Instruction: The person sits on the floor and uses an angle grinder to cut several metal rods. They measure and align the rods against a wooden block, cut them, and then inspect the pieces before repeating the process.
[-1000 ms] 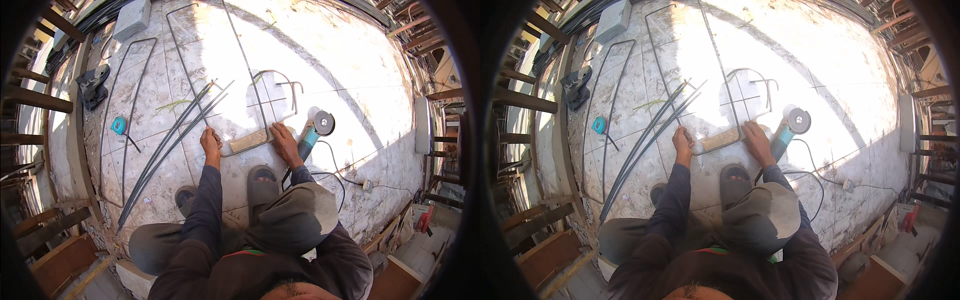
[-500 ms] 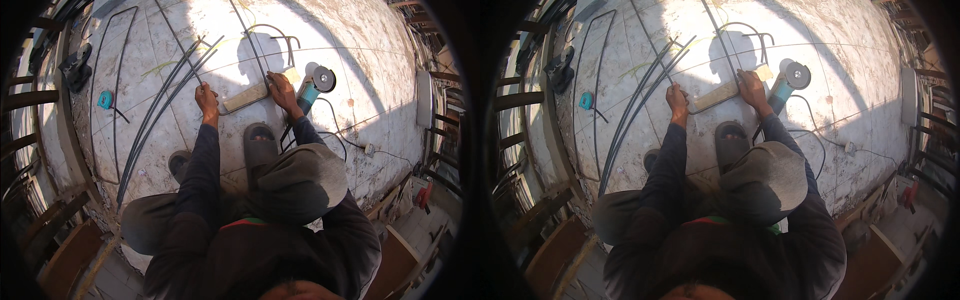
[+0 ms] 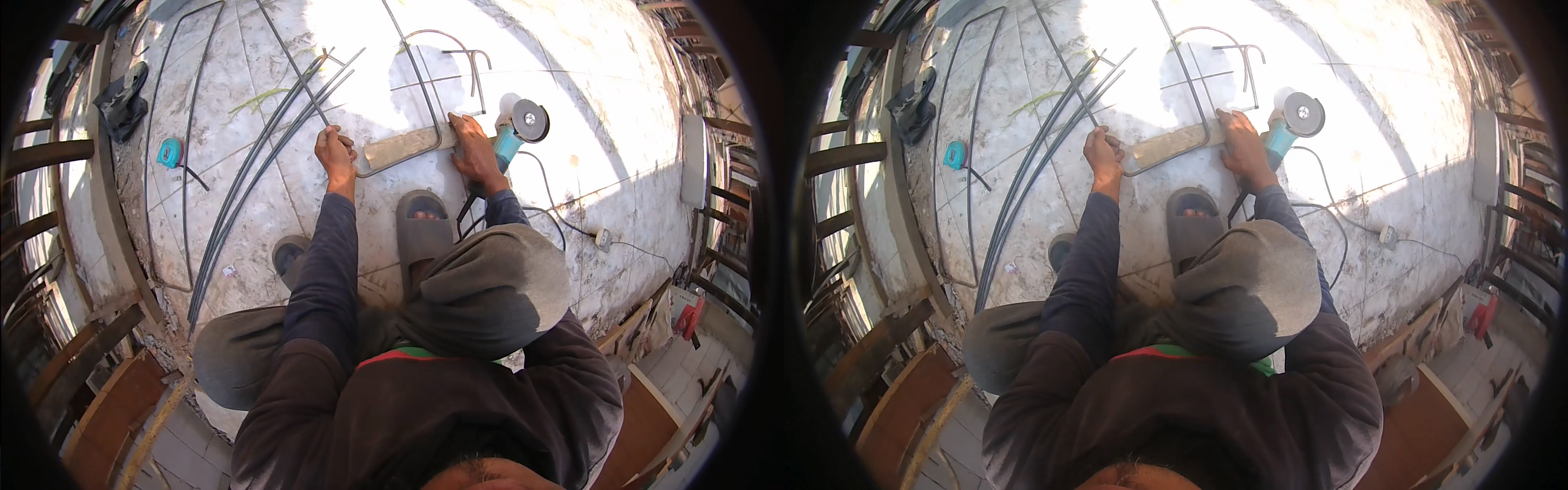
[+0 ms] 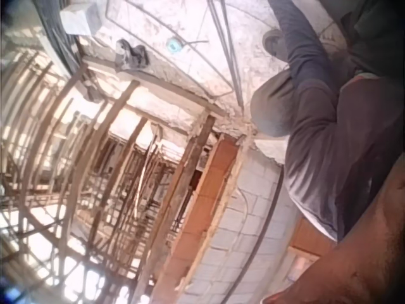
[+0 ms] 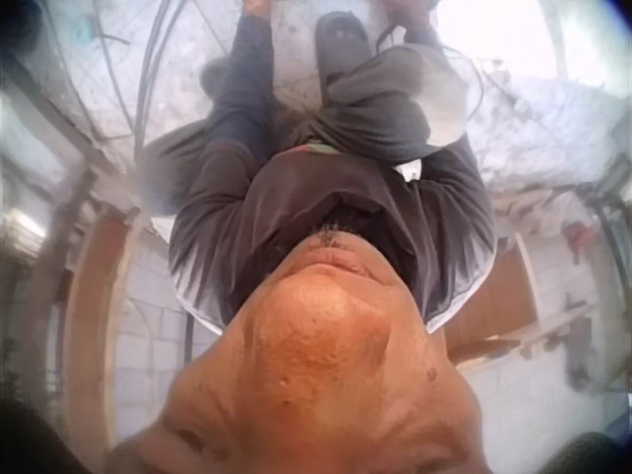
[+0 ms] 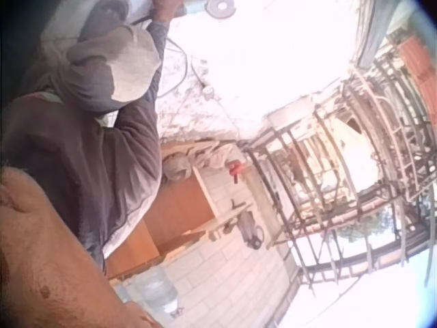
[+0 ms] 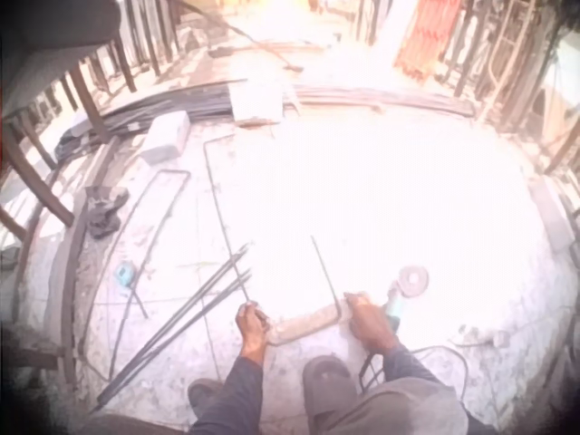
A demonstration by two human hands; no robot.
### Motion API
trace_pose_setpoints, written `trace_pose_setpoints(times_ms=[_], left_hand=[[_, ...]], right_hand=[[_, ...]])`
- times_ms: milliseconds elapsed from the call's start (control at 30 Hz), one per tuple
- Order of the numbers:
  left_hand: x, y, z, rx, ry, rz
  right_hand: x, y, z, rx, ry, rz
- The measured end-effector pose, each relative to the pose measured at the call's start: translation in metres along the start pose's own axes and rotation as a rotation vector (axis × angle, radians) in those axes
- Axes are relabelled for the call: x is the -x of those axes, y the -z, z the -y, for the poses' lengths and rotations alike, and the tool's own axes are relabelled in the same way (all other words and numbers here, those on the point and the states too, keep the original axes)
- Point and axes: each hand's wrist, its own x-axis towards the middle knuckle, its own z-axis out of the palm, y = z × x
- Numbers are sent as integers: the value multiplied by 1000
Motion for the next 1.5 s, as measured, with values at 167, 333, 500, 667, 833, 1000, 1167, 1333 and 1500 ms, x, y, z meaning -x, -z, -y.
trace_pose_setpoints(times_ms=[167, 333, 500, 667, 833, 1000, 1167, 1333, 1500], left_hand=[[3, -3, 1, 61, -11, 60], [1, 0, 6, 34, -23, 51], [-12, 13, 19, -75, -55, 66], [-15, 16, 22, -184, -84, 103], [-12, 19, 17, -218, -47, 25], [-9, 13, 10, -432, -179, -27], [-10, 6, 18, -767, -462, -173], [43, -31, -18, -973, -1000, -178], [105, -77, -15, -894, -1033, 578]], right_hand=[[3, -20, -1, 74, 103, -121], [3, -11, -4, 32, 73, -69], [3, -7, 6, 20, -10, -12], [18, -11, 15, 20, 96, -160], [49, -6, 32, 25, -176, -343], [79, 3, 14, -4, -800, -523], [66, -4, -31, -266, -1146, -180], [60, 14, -43, -561, -1083, -249], [72, 5, -63, -973, -893, -428]])
